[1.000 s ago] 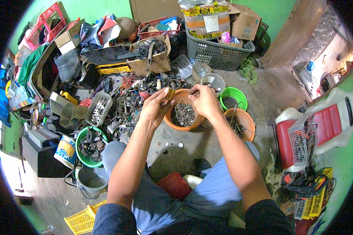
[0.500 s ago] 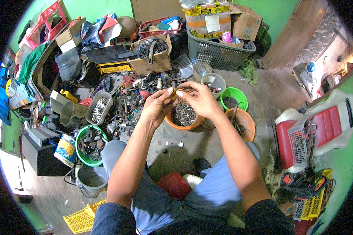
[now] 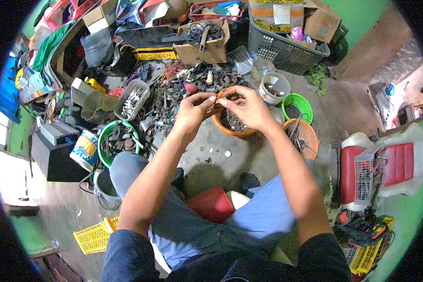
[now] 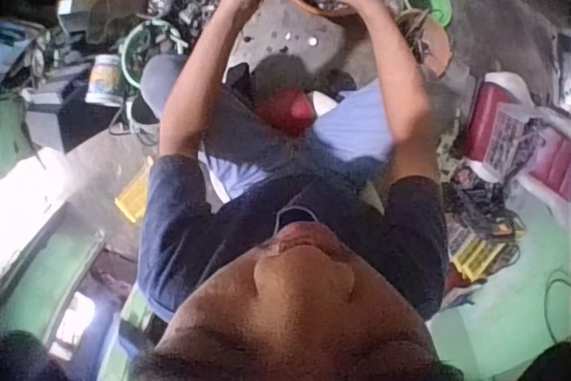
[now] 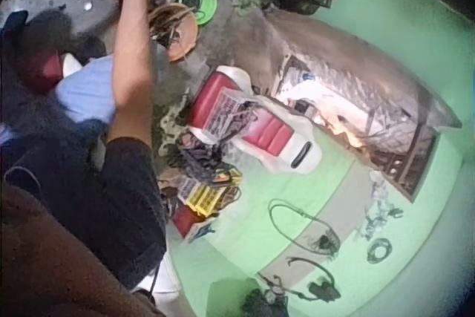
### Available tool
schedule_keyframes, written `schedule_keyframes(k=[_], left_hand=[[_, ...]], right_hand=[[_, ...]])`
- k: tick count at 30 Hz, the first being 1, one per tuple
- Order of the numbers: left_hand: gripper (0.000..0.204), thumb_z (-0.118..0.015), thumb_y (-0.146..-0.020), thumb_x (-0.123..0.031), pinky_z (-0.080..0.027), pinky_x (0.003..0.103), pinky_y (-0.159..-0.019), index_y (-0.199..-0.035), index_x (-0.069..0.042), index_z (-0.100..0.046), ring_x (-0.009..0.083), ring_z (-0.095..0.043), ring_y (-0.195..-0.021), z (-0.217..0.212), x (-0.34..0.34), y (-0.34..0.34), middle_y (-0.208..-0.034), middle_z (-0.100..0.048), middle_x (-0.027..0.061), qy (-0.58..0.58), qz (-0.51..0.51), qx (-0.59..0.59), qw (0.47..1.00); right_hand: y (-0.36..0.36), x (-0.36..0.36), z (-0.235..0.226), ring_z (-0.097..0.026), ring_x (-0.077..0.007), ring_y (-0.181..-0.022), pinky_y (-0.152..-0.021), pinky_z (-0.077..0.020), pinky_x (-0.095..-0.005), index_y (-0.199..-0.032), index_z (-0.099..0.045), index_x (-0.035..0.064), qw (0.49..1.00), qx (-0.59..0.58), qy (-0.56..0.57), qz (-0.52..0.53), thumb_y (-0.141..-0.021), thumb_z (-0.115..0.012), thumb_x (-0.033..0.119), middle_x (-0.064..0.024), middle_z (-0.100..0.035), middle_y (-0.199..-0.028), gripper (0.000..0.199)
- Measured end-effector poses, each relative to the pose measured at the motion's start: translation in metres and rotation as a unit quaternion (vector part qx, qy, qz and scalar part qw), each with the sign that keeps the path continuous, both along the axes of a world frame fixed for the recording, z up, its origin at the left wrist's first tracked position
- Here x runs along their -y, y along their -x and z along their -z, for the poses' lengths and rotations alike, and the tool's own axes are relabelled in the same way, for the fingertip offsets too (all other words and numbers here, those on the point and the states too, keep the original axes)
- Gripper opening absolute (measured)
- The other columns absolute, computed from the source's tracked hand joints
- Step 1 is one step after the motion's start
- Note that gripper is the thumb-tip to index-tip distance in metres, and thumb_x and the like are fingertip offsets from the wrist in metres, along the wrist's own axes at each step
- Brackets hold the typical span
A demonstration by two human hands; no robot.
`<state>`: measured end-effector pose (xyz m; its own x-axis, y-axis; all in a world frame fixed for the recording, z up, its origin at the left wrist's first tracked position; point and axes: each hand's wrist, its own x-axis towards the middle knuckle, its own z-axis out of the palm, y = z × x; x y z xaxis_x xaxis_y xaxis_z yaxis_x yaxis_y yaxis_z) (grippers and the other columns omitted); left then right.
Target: The person picks small screws and metal components from containers and fits them into a disassembled mechanical part held in their hands.
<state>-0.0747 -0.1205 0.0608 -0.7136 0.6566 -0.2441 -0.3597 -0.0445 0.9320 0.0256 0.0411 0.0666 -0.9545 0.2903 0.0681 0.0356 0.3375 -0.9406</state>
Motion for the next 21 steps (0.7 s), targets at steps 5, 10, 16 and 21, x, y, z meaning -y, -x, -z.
schedule_keyframes(k=[5, 10, 16, 21], left_hand=[[0.027, -0.059, -0.1, -0.019, -0.057, 0.034, -0.08, -0.115, 0.002, -0.065, 0.0187, -0.068, -0.091, 0.04, 0.033, 0.011, -0.105, -0.07, 0.0115, 0.082, -0.003, -0.012, 0.997], [0.022, -0.061, -0.098, -0.02, -0.055, 0.031, -0.069, -0.105, -0.002, -0.07, 0.0141, -0.064, -0.08, 0.123, 0.07, 0.01, -0.094, -0.071, 0.006, 0.163, -0.074, 0.041, 0.983], [0.032, -0.072, -0.085, -0.032, -0.054, 0.038, -0.077, -0.098, -0.004, -0.073, 0.0222, -0.07, -0.08, 0.296, 0.149, -0.032, -0.086, -0.073, 0.0116, 0.427, -0.185, -0.037, 0.884], [0.052, -0.072, -0.08, -0.029, -0.048, 0.041, -0.099, -0.123, -0.002, -0.062, 0.0353, -0.063, -0.113, 0.351, 0.129, -0.1, -0.12, -0.066, 0.0224, 0.5, -0.122, 0.044, 0.856]], right_hand=[[0.006, 0.016, 0.04, -0.067, -0.0203, -0.067, -0.064, -0.0534, -0.037, -0.1, -0.064, 0.0018, 0.998, 0.004, -0.054, -0.021, -0.084, -0.077, 0.021, -0.0113, -0.069, -0.077, 0.028], [0.018, 0.037, 0.108, -0.067, -0.026, -0.068, -0.065, -0.053, -0.0405, -0.097, -0.064, 0.0018, 0.992, 0.075, -0.103, -0.007, -0.075, -0.08, 0.02, -0.0137, -0.067, -0.077, 0.033], [-0.01, 0.085, 0.256, -0.067, -0.0345, -0.079, -0.073, -0.0529, -0.0435, -0.09, -0.063, 0.0008, 0.977, 0.162, -0.128, 0.064, -0.074, -0.08, 0.019, -0.0177, -0.068, -0.081, 0.03], [-0.057, 0.087, 0.322, -0.069, -0.0331, -0.081, -0.074, -0.0539, -0.0423, -0.091, -0.063, 0.0009, 0.937, 0.261, -0.126, 0.194, -0.072, -0.081, 0.016, -0.0169, -0.07, -0.084, 0.03]])
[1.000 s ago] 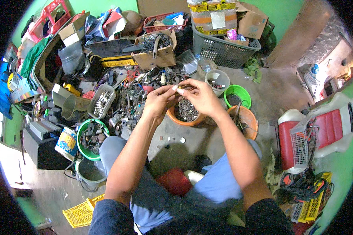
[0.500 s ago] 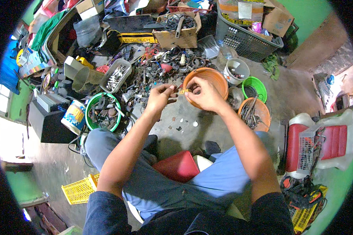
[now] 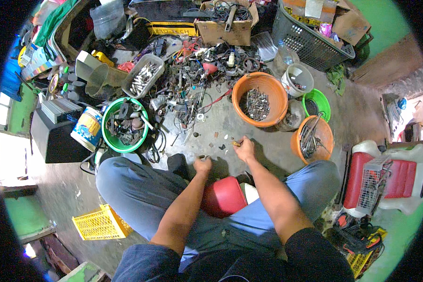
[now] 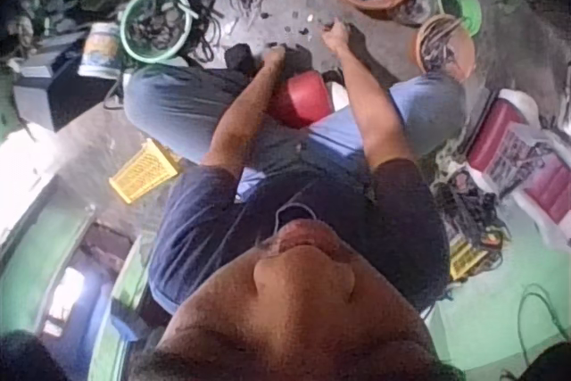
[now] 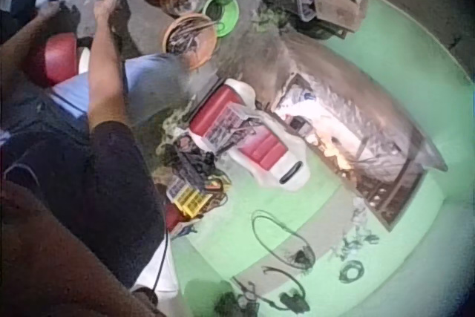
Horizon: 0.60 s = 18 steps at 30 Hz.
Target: The person picks small screws and metal components from containers and fits them into a disassembled mechanical part held in their hands.
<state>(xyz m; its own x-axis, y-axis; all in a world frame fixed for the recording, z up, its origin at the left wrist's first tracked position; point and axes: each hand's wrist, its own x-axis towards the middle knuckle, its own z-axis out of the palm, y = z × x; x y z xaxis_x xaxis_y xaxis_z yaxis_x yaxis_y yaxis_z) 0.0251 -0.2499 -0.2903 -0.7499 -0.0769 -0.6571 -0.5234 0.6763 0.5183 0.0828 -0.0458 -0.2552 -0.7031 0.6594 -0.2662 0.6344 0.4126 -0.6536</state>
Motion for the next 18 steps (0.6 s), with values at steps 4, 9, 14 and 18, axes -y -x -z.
schedule_keyframes(k=[4, 9, 14, 18], left_hand=[[0.064, -0.073, -0.08, -0.024, -0.045, 0.042, -0.101, -0.134, 0.002, -0.049, 0.0325, -0.056, -0.119, 0.1, 0.012, -0.026, -0.135, -0.053, 0.0224, -0.006, -0.156, 0.048, 0.987], [0.074, -0.073, -0.078, -0.021, -0.036, 0.046, -0.109, -0.139, 0.003, -0.04, 0.038, -0.044, -0.128, 0.089, 0.007, -0.021, -0.14, -0.043, 0.0255, 0.055, -0.214, -0.018, 0.975], [0.065, -0.074, -0.079, -0.02, -0.034, 0.048, -0.109, -0.132, 0.003, -0.045, 0.0416, -0.044, -0.125, 0.011, -0.011, -0.004, -0.13, -0.046, 0.0252, 0.039, -0.145, -0.111, 0.982], [0.057, -0.072, -0.082, -0.015, -0.037, 0.044, -0.108, -0.131, 0.004, -0.05, 0.0405, -0.048, -0.123, 0.005, -0.013, 0.006, -0.128, -0.05, 0.0247, 0.0, -0.184, -0.127, 0.975]], right_hand=[[0.003, 0.012, 0.028, -0.069, -0.0334, -0.082, -0.076, -0.0537, -0.0425, -0.092, -0.063, 0.001, 0.998, -0.009, -0.007, 0.056, -0.071, -0.08, 0.009, -0.0157, -0.07, -0.084, 0.029], [0.018, 0.009, 0.046, -0.068, -0.0346, -0.087, -0.081, -0.0524, -0.0436, -0.103, -0.061, 0.0009, 0.992, -0.006, -0.017, 0.128, -0.071, -0.08, 0.005, -0.0156, -0.069, -0.089, 0.037], [0.033, 0.019, 0.054, -0.064, -0.0351, -0.096, -0.085, -0.0504, -0.0426, -0.114, -0.059, 0.0008, 0.989, 0.051, -0.05, 0.127, -0.072, -0.08, 0.005, -0.0164, -0.066, -0.097, 0.047], [0.043, 0.032, 0.061, -0.061, -0.033, -0.096, -0.085, -0.0499, -0.0414, -0.119, -0.059, 0.0005, 0.992, 0.004, -0.063, 0.106, -0.075, -0.08, 0.008, -0.0166, -0.062, -0.101, 0.05]])
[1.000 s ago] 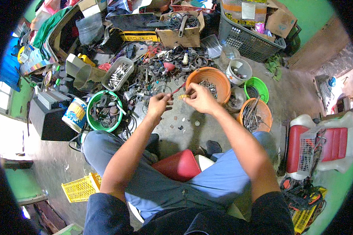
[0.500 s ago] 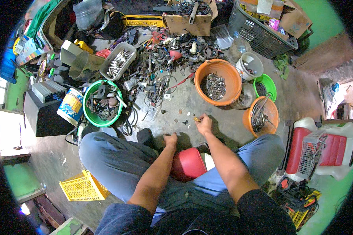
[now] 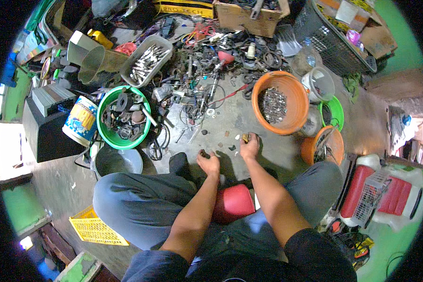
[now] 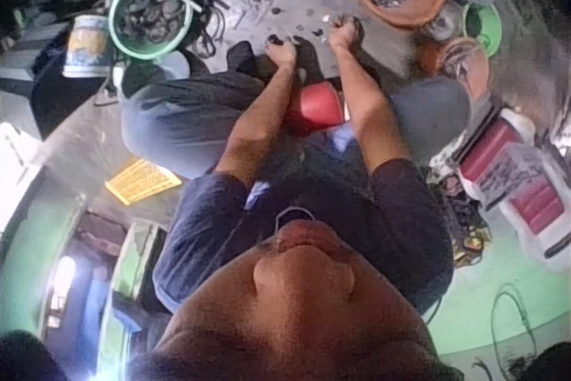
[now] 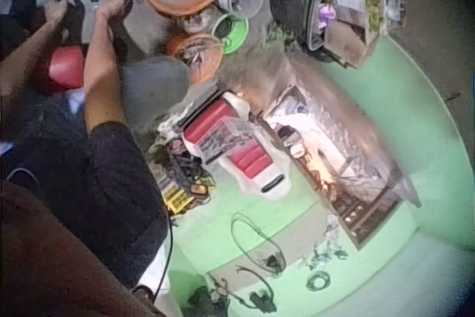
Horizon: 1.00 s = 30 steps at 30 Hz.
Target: The person picks small screws and metal components from containers and fits them into a disassembled mechanical part held in their hands.
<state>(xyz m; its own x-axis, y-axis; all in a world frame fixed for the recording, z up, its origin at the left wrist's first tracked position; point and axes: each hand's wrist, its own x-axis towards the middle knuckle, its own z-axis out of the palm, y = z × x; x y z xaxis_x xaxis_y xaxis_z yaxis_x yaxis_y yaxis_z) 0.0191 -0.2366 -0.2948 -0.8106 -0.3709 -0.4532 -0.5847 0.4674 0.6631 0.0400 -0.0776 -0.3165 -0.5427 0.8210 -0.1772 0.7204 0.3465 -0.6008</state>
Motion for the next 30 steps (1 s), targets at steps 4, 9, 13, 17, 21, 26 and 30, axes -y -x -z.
schedule_keyframes(k=[4, 9, 13, 17, 21, 26, 30], left_hand=[[0.049, -0.068, -0.085, -0.011, -0.04, 0.044, -0.103, -0.13, 0.001, -0.053, 0.0365, -0.054, -0.118, -0.003, -0.004, 0.015, -0.124, -0.057, 0.0212, -0.063, -0.033, 0.0, 0.997], [0.04, -0.065, -0.091, -0.012, -0.048, 0.039, -0.09, -0.129, -0.003, -0.057, 0.0283, -0.064, -0.097, 0.005, -0.009, 0.034, -0.108, -0.067, 0.0152, -0.122, -0.112, -0.006, 0.986], [0.037, -0.059, -0.096, -0.008, -0.053, 0.03, -0.074, -0.133, -0.004, -0.054, 0.0172, -0.063, -0.093, 0.007, -0.016, 0.057, -0.118, -0.064, 0.0116, -0.252, -0.175, 0.006, 0.952], [0.04, -0.058, -0.097, -0.011, -0.052, 0.032, -0.084, -0.136, -0.003, -0.051, 0.0207, -0.064, -0.106, 0.007, -0.018, 0.08, -0.129, -0.059, 0.0138, -0.309, -0.229, -0.004, 0.923], [0.043, -0.055, -0.099, -0.01, -0.05, 0.034, -0.092, -0.14, -0.001, -0.048, 0.0218, -0.062, -0.11, -0.009, -0.023, 0.109, -0.131, -0.058, 0.0146, -0.411, -0.286, -0.046, 0.865], [0.04, -0.052, -0.1, -0.01, -0.047, 0.036, -0.098, -0.138, 0.002, -0.05, 0.0233, -0.059, -0.113, -0.001, -0.02, 0.138, -0.132, -0.058, 0.018, -0.46, -0.295, -0.113, 0.83], [0.034, -0.053, -0.099, -0.012, -0.043, 0.039, -0.103, -0.13, 0.002, -0.057, 0.0286, -0.056, -0.119, 0.01, -0.002, 0.149, -0.132, -0.058, 0.0192, -0.263, -0.167, -0.107, 0.944]], right_hand=[[0.009, 0.002, 0.035, -0.06, -0.0324, -0.097, -0.088, -0.0486, -0.0431, -0.117, -0.062, -0.0001, 0.999, -0.033, -0.009, -0.024, -0.076, -0.08, 0.012, -0.0179, -0.061, -0.103, 0.047], [0.05, 0.04, -0.022, -0.062, -0.0363, -0.102, -0.092, -0.0482, -0.0457, -0.111, -0.064, -0.0007, 0.991, -0.052, 0.12, -0.014, -0.075, -0.082, 0.015, -0.0201, -0.065, -0.106, 0.043], [0.07, 0.051, -0.005, -0.066, -0.0309, -0.096, -0.087, -0.0517, -0.0408, -0.115, -0.064, -0.0003, 0.991, -0.064, 0.105, -0.051, -0.077, -0.083, 0.017, -0.0187, -0.068, -0.103, 0.046], [0.098, 0.062, -0.005, -0.068, -0.0258, -0.093, -0.085, -0.0527, -0.0375, -0.116, -0.063, -0.0015, 0.975, -0.137, 0.171, -0.037, -0.08, -0.08, 0.012, -0.0167, -0.07, -0.101, 0.042], [0.129, 0.059, -0.014, -0.07, -0.0217, -0.091, -0.082, -0.0543, -0.0351, -0.117, -0.063, -0.003, 0.975, -0.157, 0.142, -0.072, -0.082, -0.078, 0.011, -0.0156, -0.072, -0.099, 0.04], [0.166, 0.051, -0.01, -0.067, -0.0259, -0.106, -0.094, -0.0502, -0.0368, -0.122, -0.061, -0.0051, 0.962, -0.197, 0.179, -0.063, -0.087, -0.074, 0.01, -0.0193, -0.07, -0.113, 0.04], [0.178, 0.05, -0.012, -0.067, -0.0248, -0.104, -0.095, -0.0498, -0.0366, -0.12, -0.063, -0.0058, 0.973, -0.144, 0.166, -0.067, -0.088, -0.074, 0.013, -0.0185, -0.07, -0.114, 0.039]])
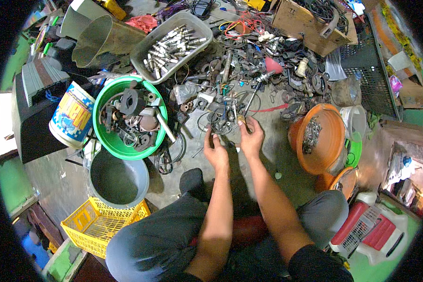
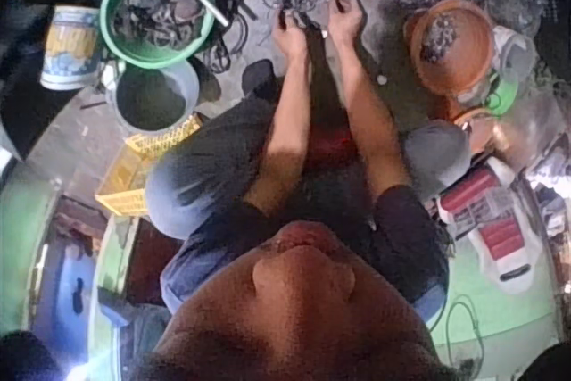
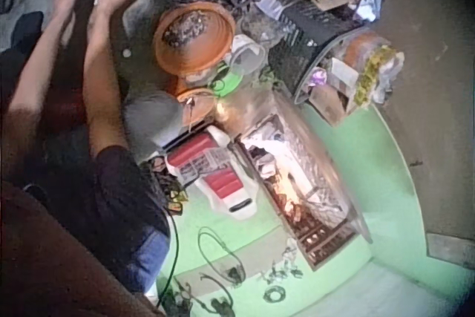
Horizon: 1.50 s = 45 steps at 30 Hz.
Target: The person picks small screws and metal components from containers and fits them into a disassembled mechanical part held in their hands.
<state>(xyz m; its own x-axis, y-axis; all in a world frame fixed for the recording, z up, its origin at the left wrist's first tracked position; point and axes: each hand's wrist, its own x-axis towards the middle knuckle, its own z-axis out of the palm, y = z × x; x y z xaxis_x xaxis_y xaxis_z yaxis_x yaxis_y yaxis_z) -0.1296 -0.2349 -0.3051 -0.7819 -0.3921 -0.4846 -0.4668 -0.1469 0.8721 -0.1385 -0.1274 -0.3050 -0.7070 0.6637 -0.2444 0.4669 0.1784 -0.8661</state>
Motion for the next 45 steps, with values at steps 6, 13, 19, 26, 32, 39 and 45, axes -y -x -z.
schedule_keyframes(k=[6, 13, 19, 26, 32, 39, 45], left_hand=[[0.035, -0.053, -0.1, -0.015, -0.038, 0.04, -0.107, -0.131, 0.0, -0.057, 0.0328, -0.053, -0.123, -0.02, -0.004, 0.022, -0.13, -0.059, 0.0191, 0.187, 0.028, -0.073, 0.979], [0.042, -0.044, -0.104, -0.016, -0.032, 0.037, -0.113, -0.143, 0.001, -0.046, 0.0289, -0.047, -0.134, -0.02, -0.007, 0.037, -0.146, -0.05, 0.0188, 0.091, 0.084, -0.066, 0.99], [0.046, -0.041, -0.105, -0.018, -0.026, 0.038, -0.118, -0.148, 0.0, -0.04, 0.032, -0.038, -0.143, -0.013, -0.013, 0.048, -0.152, -0.043, 0.0202, 0.09, 0.131, -0.07, 0.985], [0.047, -0.033, -0.108, -0.022, -0.025, 0.037, -0.118, -0.15, -0.003, -0.039, 0.0285, -0.035, -0.145, -0.004, -0.019, 0.056, -0.153, -0.042, 0.0177, 0.161, 0.184, -0.086, 0.966], [0.047, -0.032, -0.108, -0.024, -0.025, 0.036, -0.118, -0.15, -0.003, -0.039, 0.0294, -0.034, -0.145, -0.002, -0.023, 0.067, -0.154, -0.04, 0.0168, 0.156, 0.186, -0.1, 0.965], [0.048, -0.031, -0.108, -0.025, -0.027, 0.037, -0.117, -0.151, -0.003, -0.037, 0.0303, -0.036, -0.144, 0.001, -0.02, 0.066, -0.153, -0.042, 0.0184, 0.125, 0.173, -0.101, 0.972], [0.047, -0.033, -0.107, -0.021, -0.029, 0.037, -0.116, -0.148, 0.001, -0.041, 0.0311, -0.04, -0.141, 0.007, -0.022, 0.065, -0.151, -0.044, 0.0198, 0.057, 0.114, -0.123, 0.984]], right_hand=[[0.018, -0.014, -0.001, -0.061, -0.0349, -0.113, -0.101, -0.045, -0.0421, -0.119, -0.064, -0.0026, 0.992, -0.054, -0.112, -0.011, -0.089, -0.071, 0.016, -0.02, -0.064, -0.12, 0.036], [0.042, -0.012, 0.009, -0.041, -0.0414, -0.134, -0.114, -0.031, -0.0466, -0.144, -0.039, -0.0023, 0.978, -0.094, -0.166, -0.082, -0.097, -0.055, 0.017, -0.0241, -0.044, -0.145, 0.053], [0.068, -0.008, 0.016, -0.043, -0.0403, -0.134, -0.113, -0.0313, -0.0444, -0.146, -0.037, -0.0015, 0.979, -0.115, -0.157, -0.055, -0.098, -0.054, 0.014, -0.024, -0.047, -0.143, 0.053], [0.079, -0.011, 0.014, -0.047, -0.0381, -0.133, -0.111, -0.0349, -0.0444, -0.144, -0.044, 0.0014, 0.979, -0.114, -0.142, -0.095, -0.103, -0.047, 0.022, -0.0226, -0.05, -0.142, 0.046], [0.086, 0.002, 0.017, -0.045, -0.0408, -0.136, -0.112, -0.0348, -0.0444, -0.154, -0.028, 0.0041, 0.973, -0.162, 0.004, -0.161, -0.105, -0.041, 0.032, -0.0225, -0.045, -0.149, 0.058], [0.094, -0.01, 0.014, -0.049, -0.038, -0.132, -0.109, -0.0376, -0.0431, -0.147, -0.042, 0.0053, 0.965, -0.122, -0.065, -0.224, -0.105, -0.043, 0.031, -0.0218, -0.05, -0.144, 0.049], [0.072, 0.003, 0.005, -0.057, -0.0275, -0.119, -0.102, -0.0416, -0.0376, -0.14, -0.048, 0.003, 0.972, -0.115, 0.066, -0.196, -0.105, -0.041, 0.042, -0.0172, -0.061, -0.126, 0.052]])
